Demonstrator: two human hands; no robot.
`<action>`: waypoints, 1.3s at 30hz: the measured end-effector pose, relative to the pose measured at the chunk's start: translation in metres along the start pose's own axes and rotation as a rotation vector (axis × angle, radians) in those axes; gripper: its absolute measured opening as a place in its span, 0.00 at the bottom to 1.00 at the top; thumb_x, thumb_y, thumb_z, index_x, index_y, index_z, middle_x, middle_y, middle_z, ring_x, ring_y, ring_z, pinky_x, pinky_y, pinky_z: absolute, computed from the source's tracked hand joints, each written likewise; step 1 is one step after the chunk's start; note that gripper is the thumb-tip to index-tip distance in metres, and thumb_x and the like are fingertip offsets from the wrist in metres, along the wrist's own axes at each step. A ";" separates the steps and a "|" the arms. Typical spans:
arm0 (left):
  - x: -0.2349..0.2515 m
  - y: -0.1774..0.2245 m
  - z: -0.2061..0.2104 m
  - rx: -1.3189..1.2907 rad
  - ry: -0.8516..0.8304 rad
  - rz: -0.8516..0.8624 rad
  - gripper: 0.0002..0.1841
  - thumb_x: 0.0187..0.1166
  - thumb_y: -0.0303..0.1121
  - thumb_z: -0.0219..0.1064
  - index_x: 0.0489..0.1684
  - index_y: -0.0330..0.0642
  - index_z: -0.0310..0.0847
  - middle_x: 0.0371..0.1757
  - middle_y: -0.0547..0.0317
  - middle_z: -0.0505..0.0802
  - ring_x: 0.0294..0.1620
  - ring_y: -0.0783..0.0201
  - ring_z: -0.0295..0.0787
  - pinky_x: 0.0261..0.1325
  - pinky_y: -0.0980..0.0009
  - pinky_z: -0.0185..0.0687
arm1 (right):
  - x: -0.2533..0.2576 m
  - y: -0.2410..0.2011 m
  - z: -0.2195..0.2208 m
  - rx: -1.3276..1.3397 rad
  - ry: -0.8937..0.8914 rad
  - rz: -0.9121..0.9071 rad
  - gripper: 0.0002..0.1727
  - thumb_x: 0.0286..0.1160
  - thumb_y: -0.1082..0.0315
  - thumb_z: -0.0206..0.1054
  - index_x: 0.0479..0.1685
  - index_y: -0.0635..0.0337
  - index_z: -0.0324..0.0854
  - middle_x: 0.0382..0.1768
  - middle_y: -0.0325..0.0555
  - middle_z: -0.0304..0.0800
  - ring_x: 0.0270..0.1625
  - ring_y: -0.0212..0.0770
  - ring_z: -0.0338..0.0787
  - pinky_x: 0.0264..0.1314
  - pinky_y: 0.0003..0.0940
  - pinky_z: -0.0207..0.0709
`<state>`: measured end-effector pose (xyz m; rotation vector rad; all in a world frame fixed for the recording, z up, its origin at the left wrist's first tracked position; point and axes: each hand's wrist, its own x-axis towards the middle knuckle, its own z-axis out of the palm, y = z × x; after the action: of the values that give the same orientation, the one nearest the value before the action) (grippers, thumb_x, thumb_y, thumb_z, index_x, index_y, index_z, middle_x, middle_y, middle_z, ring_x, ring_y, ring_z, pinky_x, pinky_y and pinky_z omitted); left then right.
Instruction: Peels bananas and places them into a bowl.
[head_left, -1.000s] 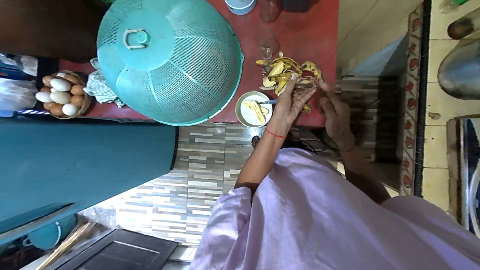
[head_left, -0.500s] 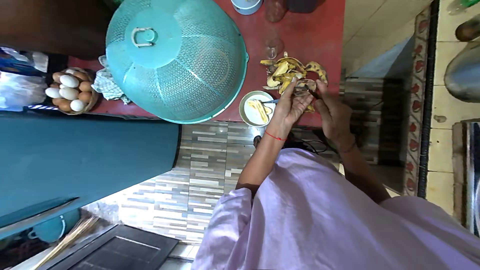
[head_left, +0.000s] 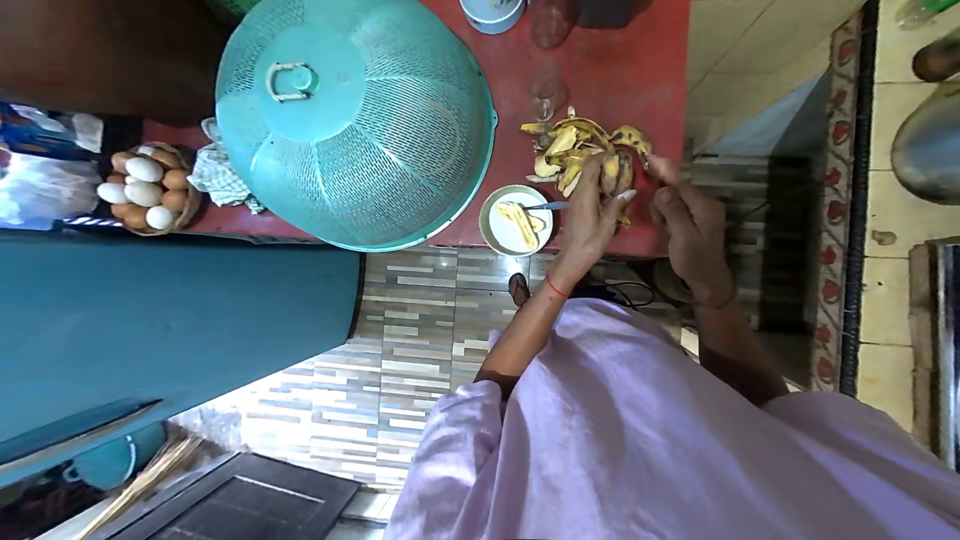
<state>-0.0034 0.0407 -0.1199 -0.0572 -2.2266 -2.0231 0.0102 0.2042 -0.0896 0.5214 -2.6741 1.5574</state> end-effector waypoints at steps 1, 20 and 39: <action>-0.001 0.000 0.000 0.020 -0.009 0.032 0.26 0.78 0.21 0.68 0.75 0.25 0.67 0.69 0.33 0.82 0.67 0.51 0.85 0.70 0.59 0.84 | 0.001 -0.003 -0.001 -0.036 -0.014 -0.027 0.28 0.96 0.55 0.46 0.88 0.55 0.68 0.52 0.50 0.91 0.37 0.37 0.84 0.38 0.37 0.81; -0.006 0.005 0.005 0.365 0.024 0.175 0.20 0.77 0.20 0.64 0.67 0.22 0.74 0.62 0.32 0.86 0.67 0.43 0.83 0.75 0.53 0.75 | 0.010 -0.013 0.005 -0.368 0.011 -0.097 0.27 0.95 0.57 0.51 0.87 0.58 0.69 0.37 0.59 0.92 0.29 0.56 0.90 0.24 0.53 0.80; -0.007 -0.012 0.005 0.444 0.034 0.216 0.18 0.74 0.16 0.64 0.63 0.25 0.78 0.57 0.34 0.86 0.64 0.39 0.83 0.71 0.50 0.77 | 0.039 0.009 0.011 0.272 0.071 0.261 0.19 0.90 0.66 0.56 0.65 0.70 0.83 0.31 0.34 0.83 0.24 0.19 0.73 0.29 0.18 0.70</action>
<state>0.0019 0.0449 -0.1331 -0.2051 -2.4669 -1.3812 -0.0278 0.1883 -0.0961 0.1153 -2.5763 1.9813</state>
